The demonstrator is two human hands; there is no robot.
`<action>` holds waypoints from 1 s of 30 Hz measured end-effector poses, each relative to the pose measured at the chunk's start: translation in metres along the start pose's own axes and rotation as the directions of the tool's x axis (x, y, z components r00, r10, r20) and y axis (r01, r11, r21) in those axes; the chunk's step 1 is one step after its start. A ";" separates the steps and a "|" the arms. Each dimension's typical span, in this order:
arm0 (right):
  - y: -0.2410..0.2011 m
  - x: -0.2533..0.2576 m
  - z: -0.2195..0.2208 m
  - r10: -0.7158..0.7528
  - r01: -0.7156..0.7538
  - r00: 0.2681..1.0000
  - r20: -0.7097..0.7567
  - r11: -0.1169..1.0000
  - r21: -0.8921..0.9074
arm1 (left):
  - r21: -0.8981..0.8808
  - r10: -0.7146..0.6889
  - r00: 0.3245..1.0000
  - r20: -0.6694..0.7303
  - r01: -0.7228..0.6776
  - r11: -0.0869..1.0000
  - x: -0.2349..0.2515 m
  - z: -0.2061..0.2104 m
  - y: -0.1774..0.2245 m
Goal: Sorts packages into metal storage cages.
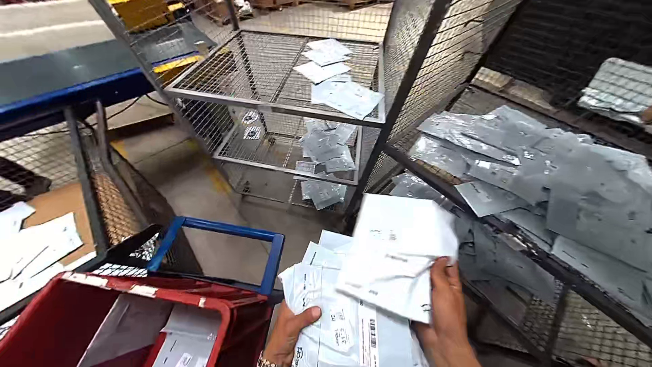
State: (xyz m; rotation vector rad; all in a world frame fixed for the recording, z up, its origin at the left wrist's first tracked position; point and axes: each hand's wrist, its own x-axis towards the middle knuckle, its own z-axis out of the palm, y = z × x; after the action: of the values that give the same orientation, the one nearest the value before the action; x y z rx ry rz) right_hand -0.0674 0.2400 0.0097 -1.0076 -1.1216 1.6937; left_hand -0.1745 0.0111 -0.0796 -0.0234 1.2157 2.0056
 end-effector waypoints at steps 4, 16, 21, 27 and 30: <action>-0.001 0.049 -0.006 -0.019 0.021 0.999 -0.051 0.998 0.052 | -0.059 0.005 0.993 -0.116 -0.012 0.998 0.020 -0.010 -0.002; 0.156 0.274 0.006 0.223 0.440 0.805 0.549 0.396 -0.806 | 0.047 0.099 0.870 -0.483 -0.087 0.995 0.141 -0.036 0.011; 0.348 0.333 0.049 0.645 0.207 0.605 0.467 0.439 -0.874 | 0.158 0.085 0.751 -0.655 0.026 0.987 0.180 -0.026 0.018; 0.455 0.406 0.150 0.692 -0.267 0.700 0.176 0.482 -0.835 | 0.123 0.149 0.710 -0.688 -0.088 0.988 0.214 -0.027 0.005; 0.467 0.447 0.166 0.773 -0.501 0.634 0.004 0.416 -0.759 | 0.112 0.128 0.698 -0.705 -0.069 0.991 0.230 -0.024 0.005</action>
State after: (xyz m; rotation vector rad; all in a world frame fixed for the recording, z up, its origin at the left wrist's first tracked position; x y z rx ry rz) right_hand -0.4612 0.5011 -0.4609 -1.8830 -1.8884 2.1678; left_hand -0.3466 0.1301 -0.1776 -0.7879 1.7997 2.1042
